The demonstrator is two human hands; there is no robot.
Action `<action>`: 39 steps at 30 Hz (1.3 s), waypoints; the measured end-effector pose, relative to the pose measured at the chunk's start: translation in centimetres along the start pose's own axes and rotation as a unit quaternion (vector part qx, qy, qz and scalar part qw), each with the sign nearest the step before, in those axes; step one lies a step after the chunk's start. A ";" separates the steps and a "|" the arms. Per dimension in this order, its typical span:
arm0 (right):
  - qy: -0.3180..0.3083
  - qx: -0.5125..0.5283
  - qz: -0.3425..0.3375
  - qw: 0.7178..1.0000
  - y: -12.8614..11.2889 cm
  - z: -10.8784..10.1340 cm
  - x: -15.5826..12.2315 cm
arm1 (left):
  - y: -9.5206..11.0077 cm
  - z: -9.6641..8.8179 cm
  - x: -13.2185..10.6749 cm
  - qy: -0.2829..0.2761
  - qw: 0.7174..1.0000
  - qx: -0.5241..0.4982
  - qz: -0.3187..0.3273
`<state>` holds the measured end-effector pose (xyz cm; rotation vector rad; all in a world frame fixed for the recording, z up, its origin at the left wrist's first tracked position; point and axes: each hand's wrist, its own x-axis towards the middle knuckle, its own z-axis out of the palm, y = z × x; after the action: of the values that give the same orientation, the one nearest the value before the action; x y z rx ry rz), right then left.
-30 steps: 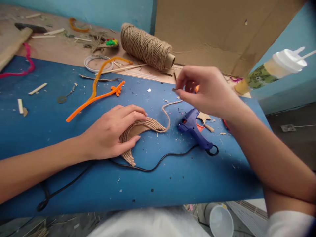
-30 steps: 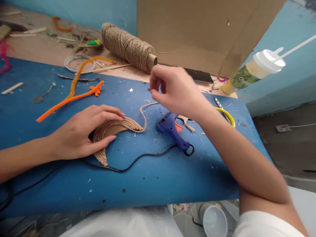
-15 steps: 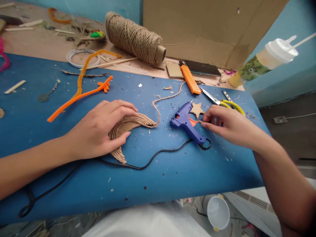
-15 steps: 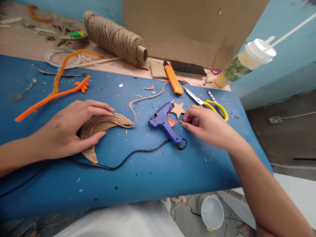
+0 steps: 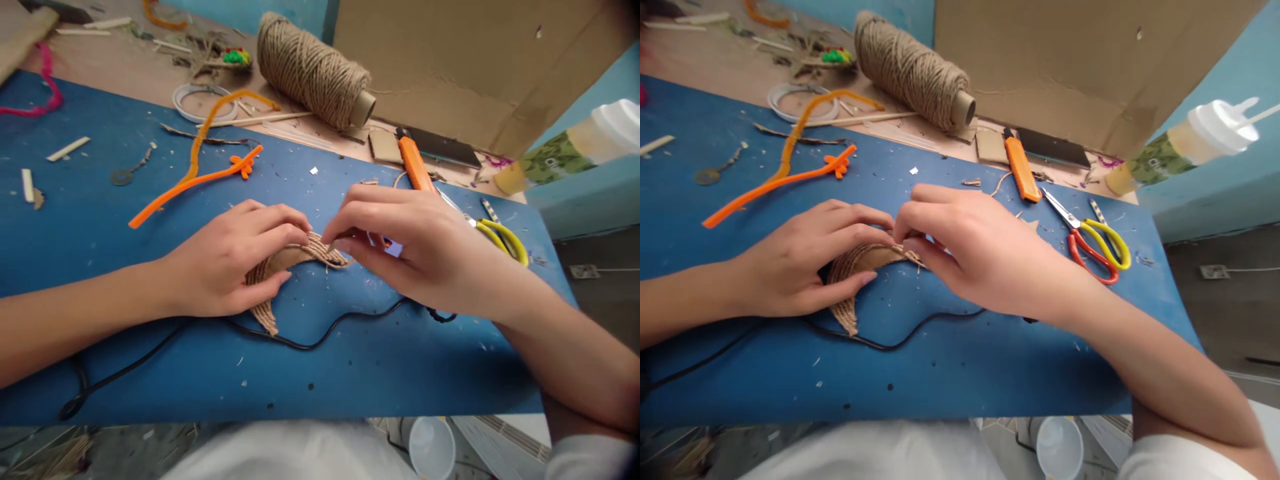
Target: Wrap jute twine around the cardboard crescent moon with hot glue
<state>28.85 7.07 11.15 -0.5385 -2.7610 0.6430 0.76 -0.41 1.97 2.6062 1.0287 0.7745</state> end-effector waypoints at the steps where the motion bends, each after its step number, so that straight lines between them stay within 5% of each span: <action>1: -0.006 0.010 -0.010 1.000 0.3 0.4 0.4 | 0.0 0.0 0.0 0.001 1.000 0.009 0.002; 13: -0.024 0.073 0.009 0.997 2.5 2.5 0.6 | -0.1 0.1 0.0 -0.001 1.000 0.019 0.016; 21: 0.004 0.013 -0.006 1.000 3.0 3.7 0.5 | -0.1 0.1 0.0 -0.001 1.000 0.022 0.018; 39: 0.055 0.010 -0.064 0.996 3.3 2.8 0.8 | -0.1 0.0 -0.1 0.020 1.000 0.014 0.007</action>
<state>28.18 9.09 7.29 -0.3768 -2.6578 0.5926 0.69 -0.42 1.91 2.6356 1.0401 0.8244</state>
